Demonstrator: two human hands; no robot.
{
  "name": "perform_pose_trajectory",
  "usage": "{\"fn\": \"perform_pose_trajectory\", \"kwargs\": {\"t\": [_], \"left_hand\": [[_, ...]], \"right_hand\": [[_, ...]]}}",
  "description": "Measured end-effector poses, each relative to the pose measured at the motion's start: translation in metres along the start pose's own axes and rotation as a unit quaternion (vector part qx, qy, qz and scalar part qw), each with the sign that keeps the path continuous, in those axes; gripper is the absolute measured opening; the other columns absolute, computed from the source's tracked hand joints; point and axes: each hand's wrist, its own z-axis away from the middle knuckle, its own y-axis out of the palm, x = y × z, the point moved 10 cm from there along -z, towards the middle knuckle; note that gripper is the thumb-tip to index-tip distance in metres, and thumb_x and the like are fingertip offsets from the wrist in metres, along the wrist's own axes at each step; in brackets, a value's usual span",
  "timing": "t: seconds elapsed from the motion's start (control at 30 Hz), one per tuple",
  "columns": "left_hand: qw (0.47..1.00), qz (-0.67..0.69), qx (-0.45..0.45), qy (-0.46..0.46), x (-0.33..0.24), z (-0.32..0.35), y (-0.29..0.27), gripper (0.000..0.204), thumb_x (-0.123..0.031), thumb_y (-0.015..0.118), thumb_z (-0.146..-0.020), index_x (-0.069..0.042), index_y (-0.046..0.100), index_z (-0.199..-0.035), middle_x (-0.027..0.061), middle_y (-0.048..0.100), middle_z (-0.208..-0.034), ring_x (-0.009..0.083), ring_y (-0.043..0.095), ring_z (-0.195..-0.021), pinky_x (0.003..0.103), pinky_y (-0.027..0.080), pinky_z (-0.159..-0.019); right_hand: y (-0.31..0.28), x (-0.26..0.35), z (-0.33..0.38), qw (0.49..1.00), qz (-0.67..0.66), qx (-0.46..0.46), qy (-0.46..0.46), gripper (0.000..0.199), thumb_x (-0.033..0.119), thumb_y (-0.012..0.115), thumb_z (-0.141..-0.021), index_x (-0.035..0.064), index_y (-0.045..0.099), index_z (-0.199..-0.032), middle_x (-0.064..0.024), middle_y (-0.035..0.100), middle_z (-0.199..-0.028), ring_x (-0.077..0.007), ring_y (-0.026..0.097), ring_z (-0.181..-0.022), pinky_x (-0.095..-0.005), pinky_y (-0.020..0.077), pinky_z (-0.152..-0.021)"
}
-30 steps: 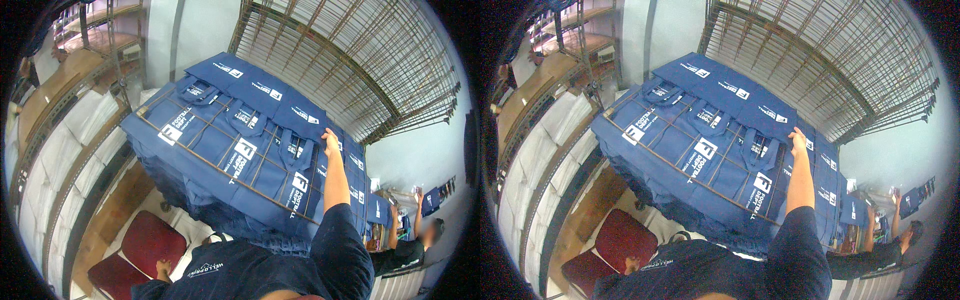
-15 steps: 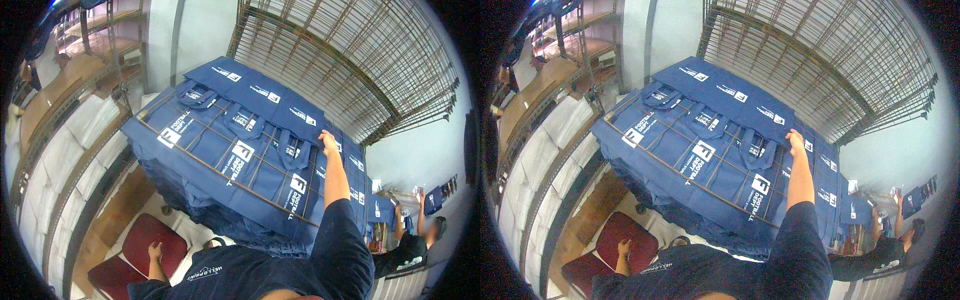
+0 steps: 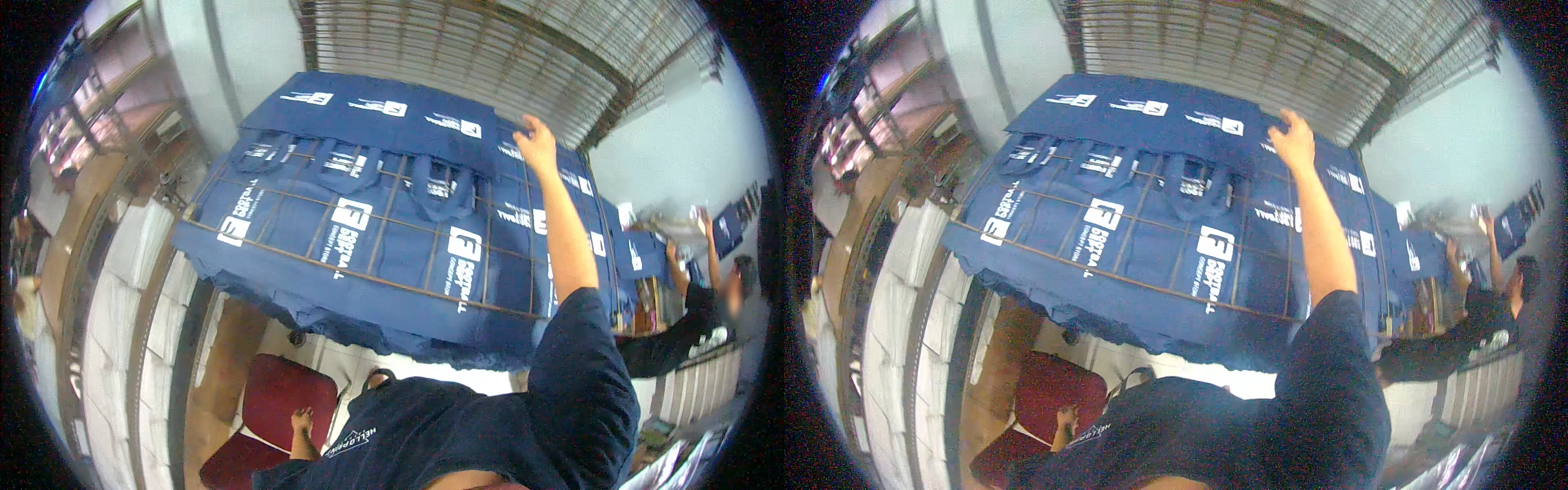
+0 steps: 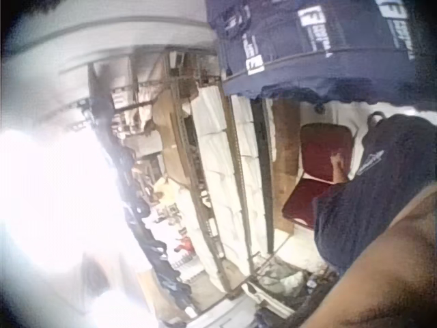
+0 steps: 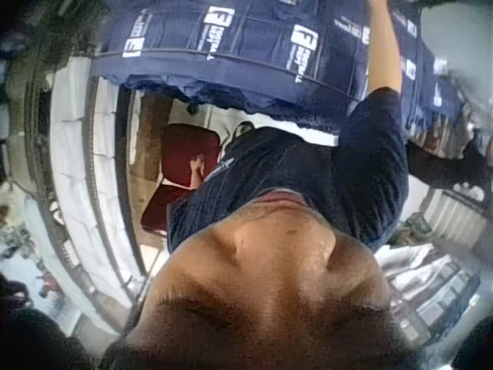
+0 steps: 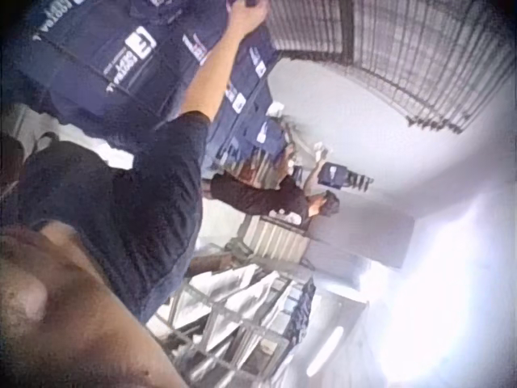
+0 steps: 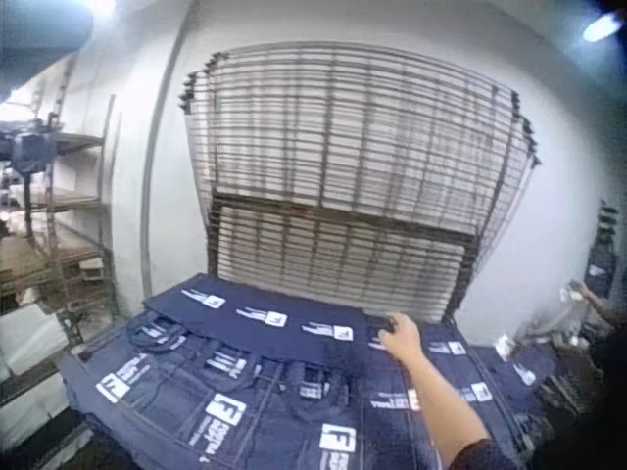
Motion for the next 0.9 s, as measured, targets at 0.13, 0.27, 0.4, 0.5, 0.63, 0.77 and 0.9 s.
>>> {"fn": "perform_pose_trajectory", "kwargs": {"t": [0.13, 0.27, 0.4, 0.5, 0.63, 0.77, 0.9], "left_hand": [[0.995, -0.047, 0.083, -0.001, 0.007, -0.019, 0.017, 0.043, -0.014, 0.056, -0.088, -0.001, 0.044, -0.128, 0.0079, 0.063, -0.111, 0.0206, 0.062, -0.096, 0.035, 0.051, -0.074], [0.981, -0.119, 0.154, 0.015, -0.012, -0.023, 0.069, 0.040, -0.016, 0.053, -0.090, -0.005, 0.044, -0.128, 0.0048, 0.064, -0.108, 0.0192, 0.062, -0.094, 0.036, 0.050, -0.074], [0.965, -0.202, 0.161, 0.048, -0.037, 0.004, 0.141, 0.040, -0.017, 0.053, -0.090, -0.004, 0.045, -0.126, 0.0060, 0.064, -0.107, 0.0203, 0.063, -0.093, 0.036, 0.050, -0.074], [0.953, -0.240, 0.167, 0.080, -0.042, 0.034, 0.190, 0.039, -0.017, 0.054, -0.089, -0.004, 0.046, -0.125, 0.0069, 0.064, -0.106, 0.0212, 0.063, -0.093, 0.037, 0.049, -0.075], [0.935, -0.298, 0.153, 0.118, -0.046, 0.079, 0.229, 0.038, -0.018, 0.054, -0.089, -0.003, 0.048, -0.124, 0.0081, 0.064, -0.105, 0.0223, 0.063, -0.092, 0.037, 0.049, -0.075], [0.923, -0.346, 0.100, 0.138, -0.043, 0.128, 0.216, 0.038, -0.019, 0.054, -0.089, -0.002, 0.049, -0.123, 0.0093, 0.065, -0.104, 0.0235, 0.063, -0.092, 0.038, 0.049, -0.075], [0.907, -0.395, 0.019, 0.145, -0.044, 0.182, 0.176, 0.037, -0.019, 0.055, -0.089, -0.002, 0.050, -0.122, 0.0105, 0.065, -0.103, 0.0247, 0.063, -0.092, 0.038, 0.049, -0.075]], "right_hand": [[-0.086, -0.029, 0.022, 0.991, -0.118, 0.047, 0.037, 0.056, 0.012, 0.066, -0.076, 0.0094, 0.051, -0.130, -0.0128, 0.063, -0.109, -0.0153, 0.063, -0.089, -0.0302, 0.0494, -0.078], [-0.212, -0.081, 0.060, 0.985, -0.167, -0.022, 0.043, 0.049, 0.009, 0.061, -0.082, 0.0086, 0.051, -0.130, -0.0088, 0.064, -0.107, -0.0135, 0.061, -0.093, -0.0269, 0.0464, -0.077], [-0.339, -0.211, 0.142, 0.935, -0.248, -0.199, 0.160, 0.040, 0.013, 0.064, -0.083, 0.0079, 0.057, -0.122, -0.0058, 0.066, -0.100, -0.0125, 0.062, -0.083, -0.0251, 0.0458, -0.068], [-0.393, -0.346, 0.236, 0.860, -0.253, -0.343, 0.280, 0.037, 0.013, 0.068, -0.080, 0.0047, 0.060, -0.114, -0.0057, 0.065, -0.095, -0.0118, 0.062, -0.074, -0.0233, 0.0454, -0.061], [-0.366, -0.546, 0.383, 0.789, -0.211, -0.366, 0.447, 0.034, 0.016, 0.070, -0.076, 0.0093, 0.063, -0.109, -0.0032, 0.066, -0.090, -0.0154, 0.062, -0.073, -0.0307, 0.0483, -0.065], [-0.306, -0.609, 0.422, 0.824, 0.048, -0.198, 0.529, 0.039, 0.023, 0.073, -0.071, 0.0086, 0.064, -0.105, -0.0104, 0.068, -0.095, -0.0277, 0.064, -0.089, -0.0385, 0.0486, -0.082], [-0.262, -0.607, 0.360, 0.874, 0.136, -0.110, 0.453, 0.042, 0.021, 0.068, -0.074, 0.0127, 0.060, -0.114, -0.0118, 0.062, -0.109, -0.0311, 0.060, -0.102, -0.0431, 0.0489, -0.083]]}}
